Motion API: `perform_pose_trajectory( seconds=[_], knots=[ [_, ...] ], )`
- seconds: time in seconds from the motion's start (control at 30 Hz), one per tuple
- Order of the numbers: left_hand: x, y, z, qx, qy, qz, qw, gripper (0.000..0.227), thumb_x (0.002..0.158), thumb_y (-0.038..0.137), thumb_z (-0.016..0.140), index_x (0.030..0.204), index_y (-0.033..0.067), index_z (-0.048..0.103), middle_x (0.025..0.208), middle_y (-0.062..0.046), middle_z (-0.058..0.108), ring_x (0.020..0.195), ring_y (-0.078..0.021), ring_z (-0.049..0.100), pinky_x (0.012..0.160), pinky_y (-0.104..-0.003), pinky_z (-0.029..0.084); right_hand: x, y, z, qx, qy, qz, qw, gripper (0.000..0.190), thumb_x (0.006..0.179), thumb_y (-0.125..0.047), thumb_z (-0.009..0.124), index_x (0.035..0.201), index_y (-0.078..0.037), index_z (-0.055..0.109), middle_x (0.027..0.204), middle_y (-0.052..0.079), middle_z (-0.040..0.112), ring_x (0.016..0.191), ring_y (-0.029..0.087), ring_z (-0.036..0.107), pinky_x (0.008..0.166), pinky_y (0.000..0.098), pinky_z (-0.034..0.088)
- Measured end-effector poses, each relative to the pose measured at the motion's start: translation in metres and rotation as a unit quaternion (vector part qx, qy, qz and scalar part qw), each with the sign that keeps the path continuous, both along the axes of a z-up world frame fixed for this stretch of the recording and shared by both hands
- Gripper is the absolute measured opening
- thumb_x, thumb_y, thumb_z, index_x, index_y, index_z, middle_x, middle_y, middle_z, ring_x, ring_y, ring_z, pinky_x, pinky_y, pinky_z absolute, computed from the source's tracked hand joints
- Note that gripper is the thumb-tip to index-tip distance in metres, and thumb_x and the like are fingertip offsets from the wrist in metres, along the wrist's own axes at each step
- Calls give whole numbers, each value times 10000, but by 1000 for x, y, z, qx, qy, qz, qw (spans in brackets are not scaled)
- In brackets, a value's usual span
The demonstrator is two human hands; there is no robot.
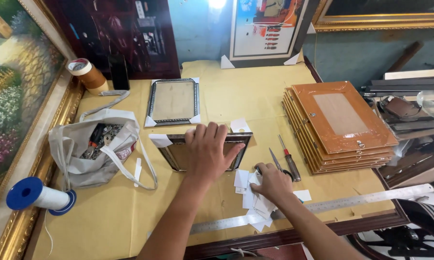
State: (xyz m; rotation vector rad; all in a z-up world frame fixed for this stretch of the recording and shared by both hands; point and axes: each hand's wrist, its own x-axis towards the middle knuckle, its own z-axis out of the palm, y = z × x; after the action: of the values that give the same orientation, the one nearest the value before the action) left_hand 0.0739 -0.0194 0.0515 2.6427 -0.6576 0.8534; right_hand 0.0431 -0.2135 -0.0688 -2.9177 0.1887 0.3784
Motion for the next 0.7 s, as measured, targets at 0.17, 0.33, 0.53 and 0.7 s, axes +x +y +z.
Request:
perform_pose_trajectory(
  seconds=[0.17,0.33,0.53,0.7],
  knots=[
    [3,4,19,36,50,-14,998,432,788,573,470,913,162,517,785,-41,501,808,-218,532,736,-401,422,8,-10,11,140,-111,-63,982,589,597,-461,678,1129,-304,481,1078,-27,547,995,221,588,801,369,504],
    [20,1,33,37,95,-42,994,387,848,458,425,1012,140,574,858,-99,580,870,-267,567,857,-434,381,9,2,86,208,-341,-7,917,625,557,-252,718,1138,-301,492,1131,-79,557,992,200,570,745,367,501],
    [37,-7,45,-86,293,-205,930,442,684,331,652,1091,189,550,1054,-124,600,1012,-386,539,942,-523,352,27,11,143,96,-546,326,766,330,705,-102,587,1010,-224,557,1008,-51,625,595,203,621,480,292,479],
    [64,-8,8,-107,194,-152,963,161,705,226,639,795,257,509,811,40,619,820,-257,618,738,-393,490,42,13,138,60,-515,375,768,552,572,-27,680,1065,-231,540,1110,-17,582,610,210,636,486,315,500]
  ],
)
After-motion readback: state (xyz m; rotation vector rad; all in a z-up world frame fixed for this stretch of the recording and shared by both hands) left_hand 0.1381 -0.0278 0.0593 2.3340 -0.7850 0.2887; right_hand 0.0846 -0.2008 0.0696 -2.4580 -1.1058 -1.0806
